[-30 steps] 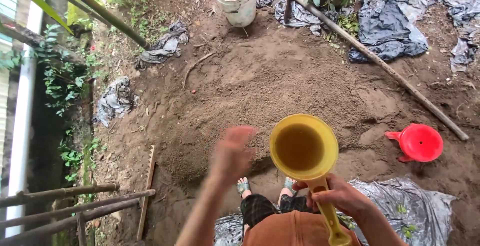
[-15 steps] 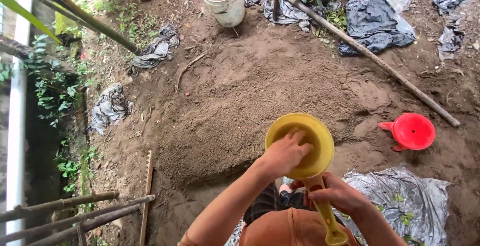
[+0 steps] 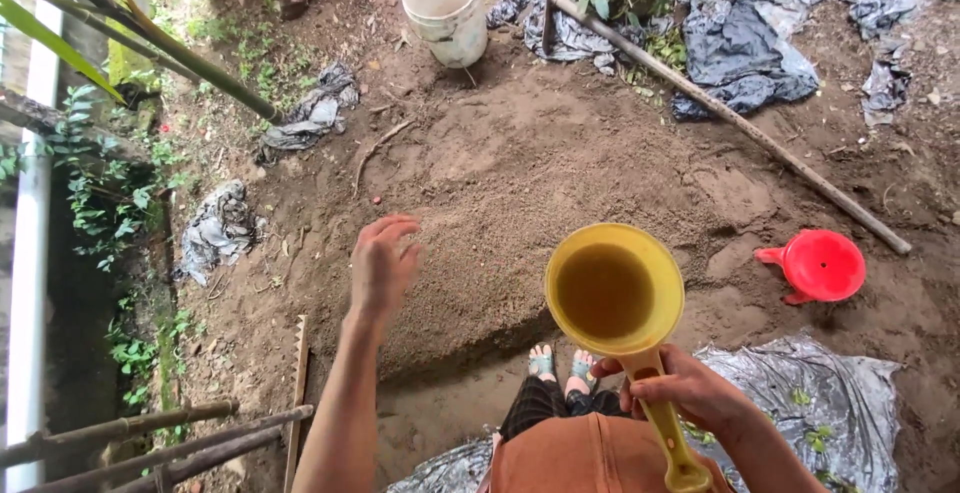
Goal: Sprinkling water from a small yellow bowl onto a mound of soil using hand flicking motions.
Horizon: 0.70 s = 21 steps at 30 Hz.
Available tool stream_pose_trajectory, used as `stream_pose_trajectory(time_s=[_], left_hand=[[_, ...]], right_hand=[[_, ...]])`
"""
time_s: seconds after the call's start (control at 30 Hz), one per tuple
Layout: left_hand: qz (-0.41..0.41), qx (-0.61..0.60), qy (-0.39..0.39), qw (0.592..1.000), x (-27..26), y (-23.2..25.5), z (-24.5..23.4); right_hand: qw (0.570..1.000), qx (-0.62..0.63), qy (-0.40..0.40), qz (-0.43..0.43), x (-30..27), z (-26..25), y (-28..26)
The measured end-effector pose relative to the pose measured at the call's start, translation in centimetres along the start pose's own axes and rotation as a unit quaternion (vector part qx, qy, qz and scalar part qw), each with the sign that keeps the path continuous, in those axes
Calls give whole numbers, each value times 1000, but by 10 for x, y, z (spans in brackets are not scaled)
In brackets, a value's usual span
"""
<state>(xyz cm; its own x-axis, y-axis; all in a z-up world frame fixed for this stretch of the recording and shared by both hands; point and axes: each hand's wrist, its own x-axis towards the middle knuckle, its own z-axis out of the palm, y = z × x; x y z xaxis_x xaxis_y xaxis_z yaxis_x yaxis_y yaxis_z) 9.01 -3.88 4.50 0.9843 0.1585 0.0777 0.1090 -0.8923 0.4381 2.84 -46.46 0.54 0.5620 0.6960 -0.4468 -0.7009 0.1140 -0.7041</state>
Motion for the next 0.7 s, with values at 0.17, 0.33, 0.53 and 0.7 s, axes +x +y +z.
stream_pose_trajectory(time_s=[0.17,0.33,0.53,0.7], left_hand=[[178,-36,247,952,-17,23,-86],[-11,-89,31,996,-18,40,-83],[-70,-107,-297,946,-45,108,-25],[236,-95,-250,934,-48,172,52]], right_hand=[[1000,8,-4,14,-1,11,-5],[1000,-16,-8,24,3,29,-14],[999,5,16,37,10,26,1],[999,1,21,38,14,28,13]])
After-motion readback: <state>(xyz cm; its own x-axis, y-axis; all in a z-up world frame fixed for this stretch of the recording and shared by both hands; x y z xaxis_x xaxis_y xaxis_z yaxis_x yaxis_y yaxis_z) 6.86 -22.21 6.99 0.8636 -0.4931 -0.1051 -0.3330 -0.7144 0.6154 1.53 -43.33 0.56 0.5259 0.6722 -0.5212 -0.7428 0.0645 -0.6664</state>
